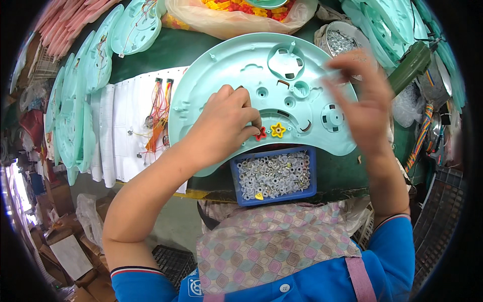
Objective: The person assembles small electrical components into light-blue plastic housings. They insert star-shaped plastic pieces and wires, then use a green electric screwdriver to fasten screws. Completed units are placed aside, and new housings are brought into view for continued assembly.
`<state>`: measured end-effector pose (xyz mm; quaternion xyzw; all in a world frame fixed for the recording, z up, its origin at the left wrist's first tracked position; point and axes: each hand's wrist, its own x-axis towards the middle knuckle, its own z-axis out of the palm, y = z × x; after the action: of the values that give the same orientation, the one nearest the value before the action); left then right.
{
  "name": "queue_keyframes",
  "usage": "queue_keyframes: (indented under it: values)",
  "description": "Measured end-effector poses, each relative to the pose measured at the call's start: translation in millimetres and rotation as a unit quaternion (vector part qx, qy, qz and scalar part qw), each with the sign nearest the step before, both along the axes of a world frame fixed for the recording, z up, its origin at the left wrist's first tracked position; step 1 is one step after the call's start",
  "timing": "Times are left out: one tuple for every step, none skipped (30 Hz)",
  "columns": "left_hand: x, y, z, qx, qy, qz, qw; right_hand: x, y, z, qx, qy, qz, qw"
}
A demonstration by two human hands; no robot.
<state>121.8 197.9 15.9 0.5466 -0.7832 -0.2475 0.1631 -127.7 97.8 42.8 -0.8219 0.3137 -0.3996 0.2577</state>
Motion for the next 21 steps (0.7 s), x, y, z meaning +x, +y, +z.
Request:
queue_keyframes:
  values:
    - [-1.8,-2.0,1.0,0.002,-0.007,-0.005,1.000,-22.9,-8.6,-3.9,-0.111,-0.068,-0.094,0.987]
    - [-2.6,-2.5,1.7,0.007,-0.016,-0.002,1.000,-33.9,-6.4,-4.4,-0.090,-0.168,-0.202,0.961]
    - [-4.7,-5.2,3.5,0.009,-0.022,-0.007,1.000,-55.2,-15.4,-9.9,-0.099,-0.217,-0.283,0.929]
    - [-6.3,-6.4,7.2,0.018,-0.037,-0.007,0.999,-73.6,-26.0,-18.8,-0.099,-0.220,-0.323,0.915]
    - [-8.8,-9.1,12.2,0.027,-0.052,-0.012,0.998,-92.2,-35.0,-28.8,-0.099,-0.222,-0.367,0.898]
    - [-10.2,-9.7,15.8,0.036,-0.070,-0.011,0.997,-103.7,-43.7,-40.0,-0.097,-0.227,-0.406,0.880]
    - [-12.5,-11.0,16.7,0.037,-0.085,-0.008,0.996,-111.9,-51.3,-51.3,-0.060,-0.238,-0.396,0.885]
    - [-15.4,-12.0,16.3,0.039,-0.098,-0.003,0.994,-116.7,-58.3,-61.7,-0.023,-0.248,-0.383,0.889]
    - [-17.3,-12.6,16.1,0.040,-0.111,0.002,0.993,-120.8,-61.8,-68.3,0.014,-0.257,-0.370,0.893]
    - [-18.7,-13.3,16.0,0.046,-0.116,0.007,0.992,-117.9,-60.9,-67.9,0.075,-0.273,-0.338,0.898]
    - [-20.1,-14.1,16.6,0.053,-0.120,0.012,0.991,-111.2,-58.7,-66.6,0.135,-0.287,-0.304,0.898]
    - [-21.6,-14.7,16.7,0.059,-0.124,0.016,0.990,-107.3,-57.1,-65.5,0.194,-0.299,-0.270,0.894]
    - [-21.9,-13.6,15.7,0.046,-0.120,0.024,0.991,-105.2,-60.5,-65.5,0.176,-0.305,-0.274,0.895]
    - [-22.2,-12.0,14.2,0.034,-0.115,0.031,0.992,-108.6,-59.3,-62.0,0.189,-0.306,-0.262,0.895]
    - [-22.5,-11.0,13.3,0.021,-0.111,0.037,0.993,-115.2,-55.6,-54.0,0.202,-0.307,-0.250,0.896]
    - [-22.5,-9.7,13.0,0.024,-0.112,0.040,0.993,-118.9,-51.2,-45.9,0.218,-0.309,-0.236,0.895]
    - [-23.7,-8.8,13.8,0.026,-0.114,0.040,0.992,-116.9,-42.2,-30.6,0.223,-0.319,-0.241,0.889]
    - [-24.5,-7.8,14.7,0.028,-0.115,0.041,0.992,-126.5,-35.3,-22.0,0.230,-0.329,-0.155,0.903]
    - [-24.2,-7.7,14.8,0.032,-0.121,0.040,0.991,-124.3,-26.7,-13.0,0.219,-0.366,-0.109,0.898]
    - [-23.3,-10.9,15.6,0.034,-0.119,0.031,0.992,-117.9,-14.0,0.6,0.204,-0.398,-0.070,0.892]
    - [-23.1,-13.3,16.6,0.037,-0.118,0.022,0.992,-106.3,-1.6,11.7,0.194,-0.446,0.003,0.874]
